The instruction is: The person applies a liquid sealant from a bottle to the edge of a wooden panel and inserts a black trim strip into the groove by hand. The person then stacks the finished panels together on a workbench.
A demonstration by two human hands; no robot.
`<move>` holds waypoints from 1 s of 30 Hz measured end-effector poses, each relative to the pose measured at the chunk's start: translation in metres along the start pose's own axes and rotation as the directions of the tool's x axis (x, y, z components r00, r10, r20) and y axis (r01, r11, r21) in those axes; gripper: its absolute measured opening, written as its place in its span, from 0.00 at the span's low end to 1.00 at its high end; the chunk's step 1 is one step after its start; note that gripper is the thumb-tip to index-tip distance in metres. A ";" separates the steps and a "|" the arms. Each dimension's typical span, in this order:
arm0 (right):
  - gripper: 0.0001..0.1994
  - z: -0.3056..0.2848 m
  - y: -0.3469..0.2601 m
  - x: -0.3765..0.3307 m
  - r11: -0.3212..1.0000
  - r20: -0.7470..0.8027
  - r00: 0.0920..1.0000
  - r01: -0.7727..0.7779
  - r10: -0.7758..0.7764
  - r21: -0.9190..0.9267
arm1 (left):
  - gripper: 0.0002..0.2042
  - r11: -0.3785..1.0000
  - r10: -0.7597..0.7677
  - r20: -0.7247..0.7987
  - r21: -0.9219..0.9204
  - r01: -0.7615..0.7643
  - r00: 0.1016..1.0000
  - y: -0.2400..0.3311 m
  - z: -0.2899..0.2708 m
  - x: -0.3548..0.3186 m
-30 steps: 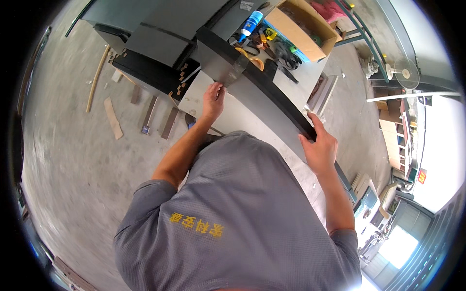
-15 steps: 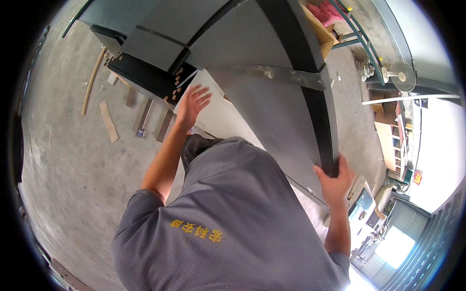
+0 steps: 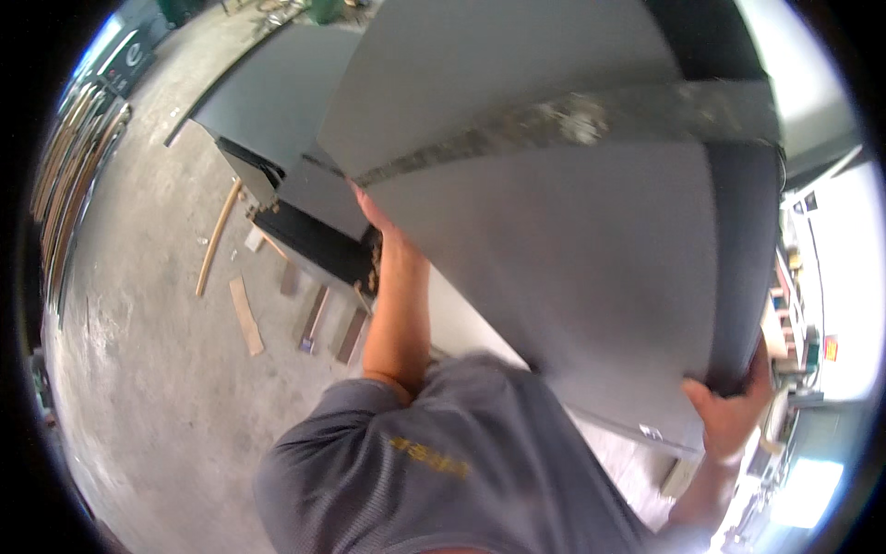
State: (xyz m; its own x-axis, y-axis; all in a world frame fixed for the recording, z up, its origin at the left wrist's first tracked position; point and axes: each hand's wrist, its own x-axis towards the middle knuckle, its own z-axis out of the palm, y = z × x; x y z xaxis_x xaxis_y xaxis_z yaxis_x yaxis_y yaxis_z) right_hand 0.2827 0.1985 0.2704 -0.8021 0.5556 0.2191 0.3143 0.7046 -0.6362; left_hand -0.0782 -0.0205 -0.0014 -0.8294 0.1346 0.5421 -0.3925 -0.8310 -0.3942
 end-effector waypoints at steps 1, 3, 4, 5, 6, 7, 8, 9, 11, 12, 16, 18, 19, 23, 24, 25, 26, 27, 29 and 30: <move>0.52 -0.010 -0.004 0.002 0.999 -0.049 0.999 0.013 -0.015 -0.039 | 0.29 1.000 0.016 0.081 -0.013 -0.015 0.997 -0.008 0.026 0.012; 0.58 -0.017 -0.016 0.007 0.999 -0.137 0.989 0.045 -0.046 -0.017 | 0.30 0.988 0.146 0.186 0.032 -0.154 0.972 -0.020 0.047 0.053; 0.61 -0.022 -0.020 0.011 0.996 -0.120 0.992 -0.036 0.026 -0.087 | 0.31 0.951 0.267 0.208 0.103 -0.292 0.941 -0.018 0.053 0.060; 0.60 -0.024 -0.024 0.013 0.997 -0.114 0.993 -0.005 -0.004 -0.082 | 0.31 0.890 0.384 0.225 0.168 -0.423 0.896 -0.017 0.059 0.066; 0.59 -0.026 -0.030 0.016 0.997 -0.107 0.994 0.027 -0.036 -0.078 | 0.30 0.820 0.480 0.220 0.233 -0.523 0.849 -0.014 0.060 0.072; 0.57 -0.030 -0.025 0.015 0.994 -0.145 0.986 0.070 -0.081 -0.080 | 0.30 0.748 0.557 0.197 0.302 -0.590 0.807 -0.016 0.060 0.077; 0.56 -0.032 -0.023 0.015 0.990 -0.180 0.976 0.111 -0.126 -0.088 | 0.29 0.683 0.619 0.166 0.369 -0.630 0.768 -0.018 0.059 0.080; 0.55 -0.037 -0.023 0.018 0.983 -0.169 0.975 0.125 -0.146 -0.133 | 0.29 0.619 0.672 0.138 0.436 -0.654 0.728 -0.020 0.056 0.083; 0.54 -0.040 -0.028 0.024 0.981 -0.164 0.974 0.136 -0.158 -0.139 | 0.28 0.514 0.740 0.083 0.571 -0.641 0.667 -0.024 0.042 0.091; 0.53 -0.038 -0.034 0.025 0.984 -0.171 0.972 0.147 -0.163 -0.103 | 0.27 0.471 0.764 0.064 0.624 -0.624 0.642 -0.024 0.036 0.093; 0.52 -0.031 -0.061 0.029 0.974 -0.218 0.954 0.178 -0.206 -0.141 | 0.25 0.358 0.820 0.010 0.771 -0.527 0.572 -0.027 0.009 0.102; 0.54 -0.031 -0.080 0.030 0.973 -0.284 0.949 0.077 -0.138 -0.217 | 0.24 0.316 0.846 -0.031 0.834 -0.452 0.533 -0.029 -0.004 0.105; 0.53 -0.024 -0.083 0.031 0.973 -0.294 0.949 0.050 -0.117 -0.226 | 0.23 0.274 0.857 -0.016 0.860 -0.430 0.516 -0.026 -0.005 0.107; 0.43 0.022 -0.079 0.037 0.993 -0.165 0.982 0.082 -0.095 -0.085 | 0.21 0.148 0.877 0.013 0.944 -0.296 0.480 -0.008 -0.019 0.099; 0.43 0.034 -0.073 0.039 0.994 -0.127 0.987 0.087 -0.095 -0.069 | 0.20 0.108 0.876 0.031 0.960 -0.258 0.481 0.002 -0.020 0.088; 0.42 0.040 -0.073 0.035 0.985 -0.119 0.990 0.061 -0.081 -0.162 | 0.19 0.081 0.869 0.031 0.976 -0.204 0.494 0.005 -0.029 0.077; 0.42 0.047 -0.067 0.034 0.971 -0.111 0.991 0.044 -0.071 -0.236 | 0.19 0.029 0.850 0.056 0.988 -0.154 0.523 0.010 -0.036 0.060; 0.41 0.053 -0.059 0.034 0.952 -0.093 0.993 0.036 -0.067 -0.303 | 0.18 -0.034 0.829 0.086 0.994 -0.104 0.553 0.019 -0.039 0.039; 0.40 0.060 -0.038 0.028 0.942 0.033 0.993 0.119 -0.114 -0.313 | 0.16 -0.305 0.692 0.226 0.952 -0.006 0.686 0.050 -0.043 -0.014; 0.40 0.063 -0.025 0.026 0.938 0.094 0.987 0.157 -0.134 -0.308 | 0.15 -0.454 0.584 0.281 0.891 0.019 0.761 0.066 -0.042 -0.038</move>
State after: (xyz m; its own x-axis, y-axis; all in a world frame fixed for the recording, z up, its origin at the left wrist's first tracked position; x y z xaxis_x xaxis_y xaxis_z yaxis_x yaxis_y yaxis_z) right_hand 0.2219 0.1675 0.2449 -0.8811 0.4122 0.2321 0.3255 0.8843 -0.3348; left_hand -0.0892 -0.0576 -0.0785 -0.7489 -0.5348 0.3914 0.5165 -0.1008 0.8504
